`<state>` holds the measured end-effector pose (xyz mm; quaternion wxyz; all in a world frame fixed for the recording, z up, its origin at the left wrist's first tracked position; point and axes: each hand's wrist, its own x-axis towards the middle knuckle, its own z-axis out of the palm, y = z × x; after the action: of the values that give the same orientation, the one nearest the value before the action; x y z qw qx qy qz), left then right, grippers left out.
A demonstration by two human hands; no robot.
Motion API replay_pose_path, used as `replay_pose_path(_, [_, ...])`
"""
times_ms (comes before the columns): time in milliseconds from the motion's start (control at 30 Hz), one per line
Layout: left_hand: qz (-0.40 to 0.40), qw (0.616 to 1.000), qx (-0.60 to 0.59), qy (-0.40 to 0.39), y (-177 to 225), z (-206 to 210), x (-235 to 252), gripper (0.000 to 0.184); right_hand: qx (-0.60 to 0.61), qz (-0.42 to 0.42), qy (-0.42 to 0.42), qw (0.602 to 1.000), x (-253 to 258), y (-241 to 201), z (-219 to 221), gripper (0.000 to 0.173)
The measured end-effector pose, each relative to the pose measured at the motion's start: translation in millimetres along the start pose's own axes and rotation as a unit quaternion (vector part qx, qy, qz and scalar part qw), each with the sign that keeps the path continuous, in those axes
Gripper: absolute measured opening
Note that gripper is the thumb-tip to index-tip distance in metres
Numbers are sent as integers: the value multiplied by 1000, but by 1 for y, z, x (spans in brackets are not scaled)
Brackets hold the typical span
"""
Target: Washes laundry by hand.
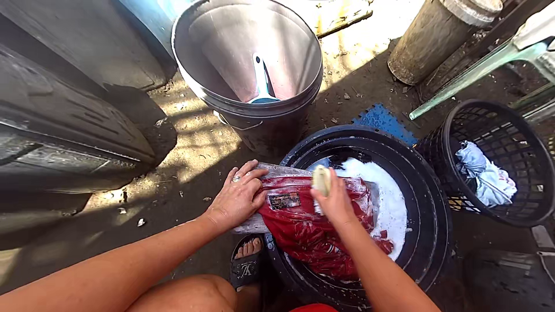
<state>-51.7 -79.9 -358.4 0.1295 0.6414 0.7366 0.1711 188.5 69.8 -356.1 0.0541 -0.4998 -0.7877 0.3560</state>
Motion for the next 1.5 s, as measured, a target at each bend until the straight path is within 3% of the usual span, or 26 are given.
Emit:
replay_pose_path(67, [-1, 1000, 1, 3, 1, 0, -2, 30, 22, -122, -67, 990, -16, -63, 26, 80])
replay_pose_path(133, [-4, 1000, 2, -5, 2, -1, -5, 31, 14, -131, -76, 988, -11, -57, 26, 77])
replay_pose_path(267, [-1, 1000, 7, 0, -2, 1, -3, 32, -15, 123, 57, 991, 33, 91, -32, 80])
replay_pose_path(333, [-1, 1000, 8, -6, -2, 1, -3, 32, -33, 179, 73, 981, 42, 111, -42, 83])
replay_pose_path(367, [0, 1000, 7, -9, -2, 1, -3, 33, -23, 150, 64, 986, 40, 89, -36, 83])
replay_pose_path(467, [-3, 1000, 13, -3, -3, 2, 0, 33, 23, -24, -26, 999, 16, -33, 4, 83])
replay_pose_path(533, [-4, 1000, 13, -1, -2, 2, -4, 32, 31, -108, -83, 990, 4, -71, 23, 81])
replay_pose_path(600, [-2, 1000, 8, -2, 1, 0, -3, 31, 12, -83, -62, 995, 14, -39, 10, 78])
replay_pose_path(700, [4, 1000, 5, 3, 1, 0, 0, 32, -2, 121, 45, 992, 44, 83, -35, 79])
replay_pose_path(767, [9, 1000, 3, 7, 1, 0, -1, 33, -11, 207, 75, 975, 52, 119, -48, 85])
replay_pose_path(833, [9, 1000, 6, 4, 1, 1, -2, 34, 12, 148, 58, 987, 42, 74, -34, 83])
replay_pose_path(933, [2, 1000, 13, 1, 0, 1, 0, 32, 56, -60, -42, 996, -8, -45, 14, 80])
replay_pose_path(1000, [-4, 1000, 12, -10, 2, -1, -4, 31, 55, -130, -85, 986, -36, -62, 31, 77])
replay_pose_path(1067, [-1, 1000, 14, -8, 3, -2, -2, 32, 21, -70, -59, 996, -31, -11, 13, 74])
replay_pose_path(1167, [6, 1000, 10, -8, 3, -2, 0, 33, -8, 124, 51, 991, -9, 115, -28, 81])
replay_pose_path(1200, [8, 1000, 10, -8, 3, -2, 1, 33, -24, 165, 68, 984, -4, 134, -36, 83])
replay_pose_path(1267, [9, 1000, 14, -11, 1, -1, 1, 33, -22, 143, 60, 988, -5, 106, -30, 85])
replay_pose_path(1400, [-1, 1000, 18, -10, 2, -2, 1, 34, 15, -100, -60, 993, -41, -41, 24, 75])
replay_pose_path(1433, [0, 1000, 15, -11, 3, -3, -1, 35, 16, -131, -76, 988, -47, -51, 30, 73])
replay_pose_path(1500, [1, 1000, 8, -14, 4, -5, 1, 34, 11, -80, -73, 994, -38, -20, 16, 74])
